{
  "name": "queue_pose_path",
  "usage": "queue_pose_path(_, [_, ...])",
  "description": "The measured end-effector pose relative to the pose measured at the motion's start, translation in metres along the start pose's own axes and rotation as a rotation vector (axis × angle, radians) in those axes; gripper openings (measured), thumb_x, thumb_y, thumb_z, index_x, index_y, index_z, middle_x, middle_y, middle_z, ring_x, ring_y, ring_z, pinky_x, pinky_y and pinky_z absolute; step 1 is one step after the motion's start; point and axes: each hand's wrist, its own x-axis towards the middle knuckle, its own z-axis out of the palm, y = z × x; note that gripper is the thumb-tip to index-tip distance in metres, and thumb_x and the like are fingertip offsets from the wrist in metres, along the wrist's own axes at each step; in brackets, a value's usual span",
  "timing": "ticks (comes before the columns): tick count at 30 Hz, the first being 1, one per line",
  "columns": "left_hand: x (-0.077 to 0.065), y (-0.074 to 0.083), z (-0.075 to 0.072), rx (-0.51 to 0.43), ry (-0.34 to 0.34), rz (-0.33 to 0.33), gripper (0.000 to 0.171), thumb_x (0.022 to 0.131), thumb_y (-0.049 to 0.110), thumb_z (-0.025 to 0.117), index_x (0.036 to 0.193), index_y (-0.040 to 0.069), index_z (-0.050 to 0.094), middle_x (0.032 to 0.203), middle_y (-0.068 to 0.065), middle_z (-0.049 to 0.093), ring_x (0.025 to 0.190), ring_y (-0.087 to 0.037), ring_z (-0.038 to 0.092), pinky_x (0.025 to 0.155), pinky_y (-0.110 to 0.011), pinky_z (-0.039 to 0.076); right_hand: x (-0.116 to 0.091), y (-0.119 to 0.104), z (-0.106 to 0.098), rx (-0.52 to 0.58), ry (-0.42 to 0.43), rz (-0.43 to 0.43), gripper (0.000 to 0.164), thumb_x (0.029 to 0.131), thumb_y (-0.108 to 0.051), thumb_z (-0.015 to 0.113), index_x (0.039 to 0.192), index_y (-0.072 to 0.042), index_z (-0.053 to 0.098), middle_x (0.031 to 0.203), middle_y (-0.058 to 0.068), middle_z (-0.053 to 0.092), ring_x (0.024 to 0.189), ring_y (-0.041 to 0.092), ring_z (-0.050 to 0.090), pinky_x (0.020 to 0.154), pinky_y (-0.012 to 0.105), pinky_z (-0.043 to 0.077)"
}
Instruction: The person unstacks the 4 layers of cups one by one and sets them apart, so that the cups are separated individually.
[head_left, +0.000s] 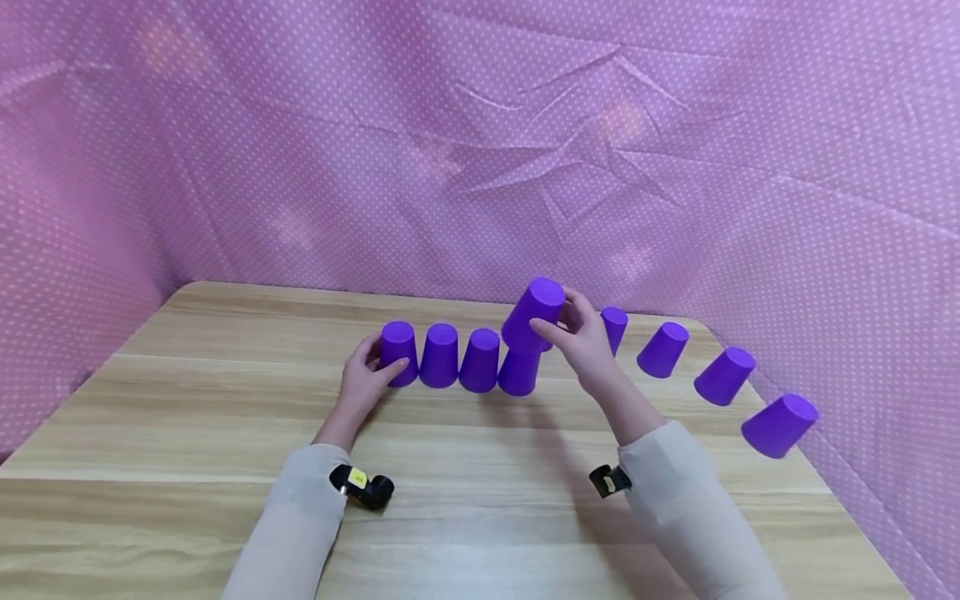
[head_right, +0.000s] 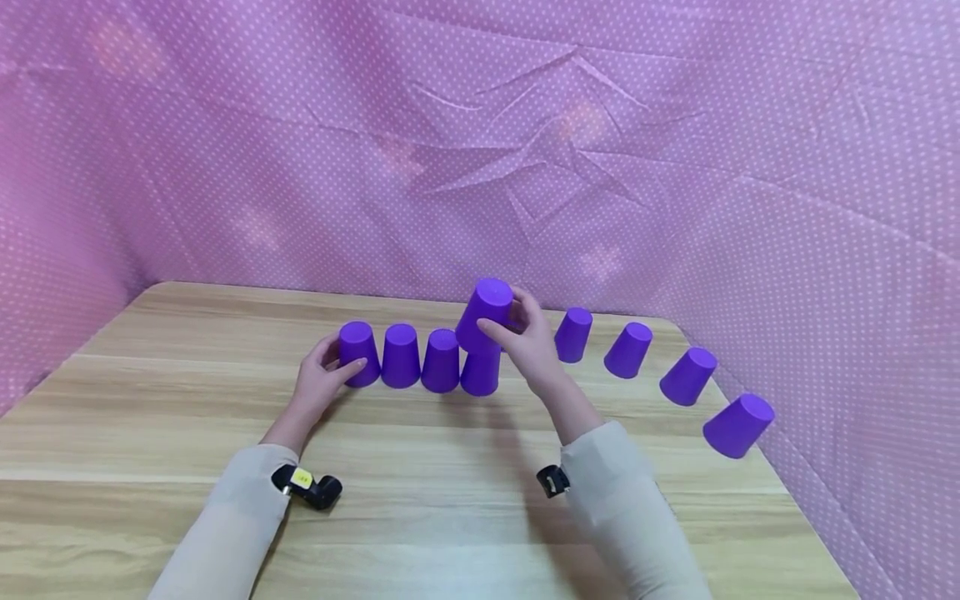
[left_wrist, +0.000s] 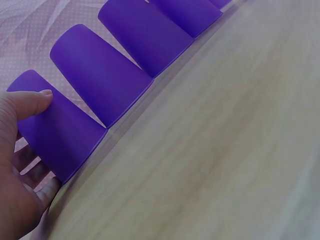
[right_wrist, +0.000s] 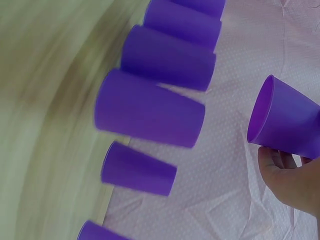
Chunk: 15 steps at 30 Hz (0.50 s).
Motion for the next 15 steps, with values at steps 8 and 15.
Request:
queue_pose_path(8, [0.001, 0.002, 0.0, 0.019, -0.006, -0.001, 0.063, 0.076, 0.01, 0.065, 0.13, 0.0, 0.032, 0.124, -0.023, 0.039, 0.114, -0.032, 0.038, 0.095, -0.035, 0.033, -0.015, 0.012, -0.039, -0.053, 0.036, 0.053, 0.054, 0.077, -0.008, 0.064, 0.123, 0.0, 0.037, 0.109, 0.013, 0.05, 0.096, 0.017, 0.049, 0.085, 0.029, 0.042])
queue_pose_path(15, [0.001, 0.0, 0.0, 0.023, -0.016, -0.023, 0.065, 0.077, 0.012, 0.065, 0.131, 0.001, 0.031, 0.125, -0.022, 0.038, 0.115, -0.031, 0.036, 0.096, -0.035, 0.031, -0.029, 0.024, -0.075, -0.156, 0.094, 0.074, 0.055, 0.078, -0.014, 0.064, 0.122, 0.004, 0.036, 0.101, 0.004, 0.052, 0.092, 0.011, 0.05, 0.08, 0.02, 0.043])
